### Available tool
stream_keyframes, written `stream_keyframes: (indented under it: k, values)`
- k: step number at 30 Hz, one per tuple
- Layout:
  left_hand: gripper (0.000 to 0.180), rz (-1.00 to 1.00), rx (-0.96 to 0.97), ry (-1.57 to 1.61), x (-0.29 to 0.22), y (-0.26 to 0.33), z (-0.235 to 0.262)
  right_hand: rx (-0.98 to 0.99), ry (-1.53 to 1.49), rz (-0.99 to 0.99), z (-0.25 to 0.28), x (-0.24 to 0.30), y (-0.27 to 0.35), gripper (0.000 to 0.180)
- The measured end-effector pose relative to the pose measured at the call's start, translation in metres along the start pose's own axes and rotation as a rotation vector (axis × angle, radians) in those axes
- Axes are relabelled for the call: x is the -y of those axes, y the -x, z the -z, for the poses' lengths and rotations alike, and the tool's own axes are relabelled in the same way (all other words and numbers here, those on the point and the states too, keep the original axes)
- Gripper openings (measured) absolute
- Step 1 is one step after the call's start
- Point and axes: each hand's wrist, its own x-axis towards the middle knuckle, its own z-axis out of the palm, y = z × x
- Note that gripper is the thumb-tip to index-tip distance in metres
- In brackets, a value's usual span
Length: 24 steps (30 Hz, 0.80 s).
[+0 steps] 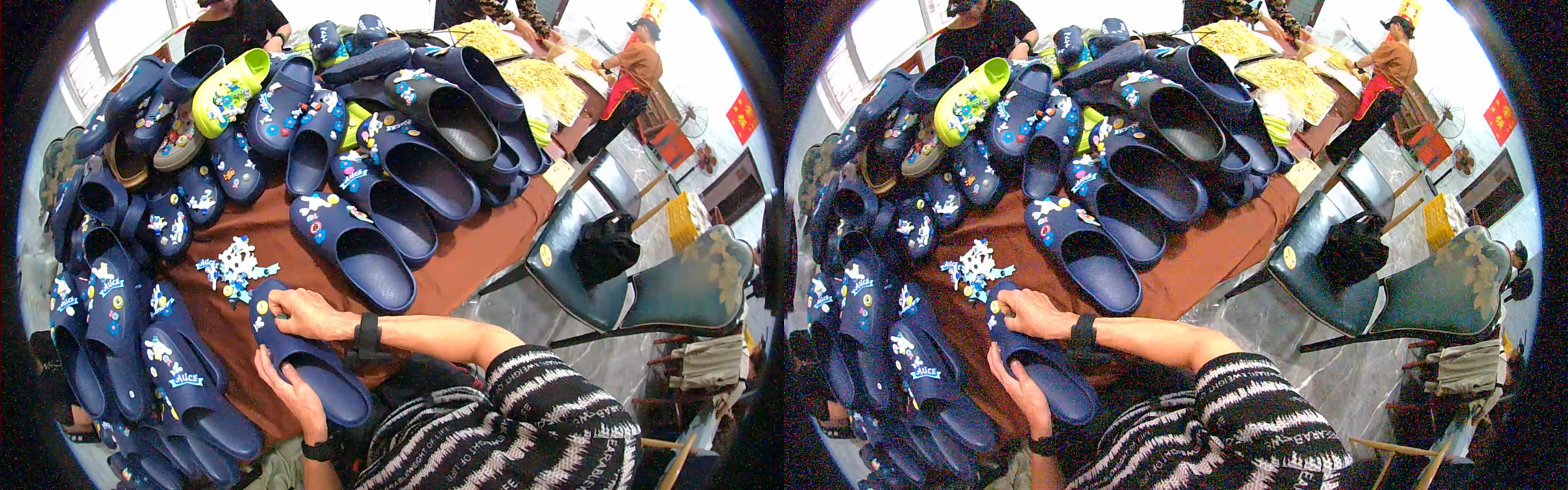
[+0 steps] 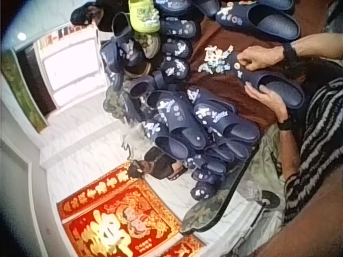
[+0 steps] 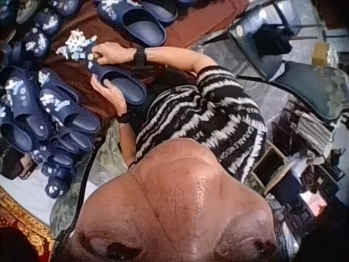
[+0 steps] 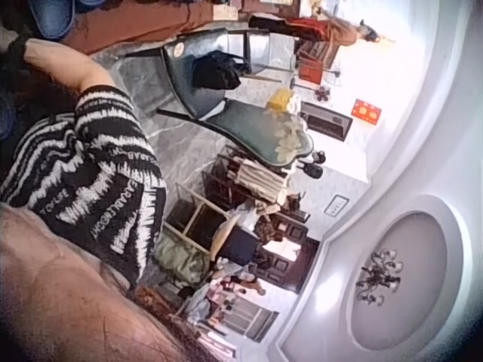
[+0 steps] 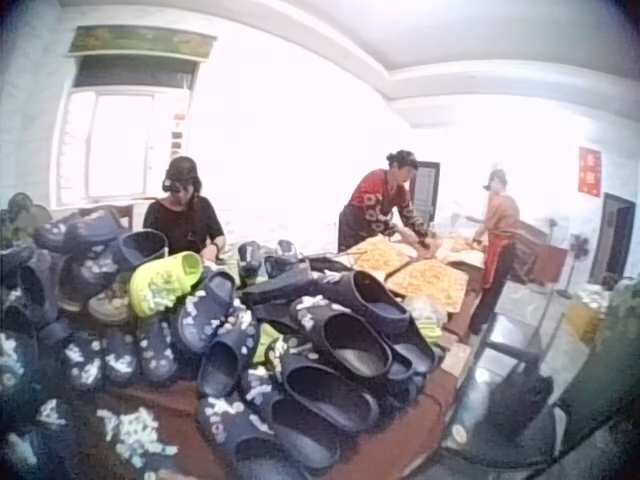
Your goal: Attaching decorative charms to the holes of blue rubber clogs.
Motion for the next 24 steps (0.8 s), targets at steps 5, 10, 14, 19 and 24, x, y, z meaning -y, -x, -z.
stream_keyframes:
  k: [5,10,14,19,24]
  values:
    - [0.050,-0.027,0.013,-0.024,0.002,0.000,-0.001,-0.035,0.113,0.113,0.003,0.005,0.009,0.017]
    - [0.049,-0.018,0.023,0.001,0.001,-0.001,0.000,-0.073,0.309,0.088,0.013,0.004,0.025,0.024]
    - [0.049,-0.037,0.017,-0.012,0.000,-0.001,-0.001,-0.069,0.455,0.114,0.007,0.005,0.033,0.026]
    - [0.050,-0.044,0.002,-0.012,0.002,-0.001,0.000,-0.037,0.407,0.059,0.008,0.008,0.027,0.027]
    - [0.048,-0.052,0.015,-0.090,0.001,-0.002,0.001,-0.107,0.033,-0.080,0.000,-0.013,0.018,0.032]
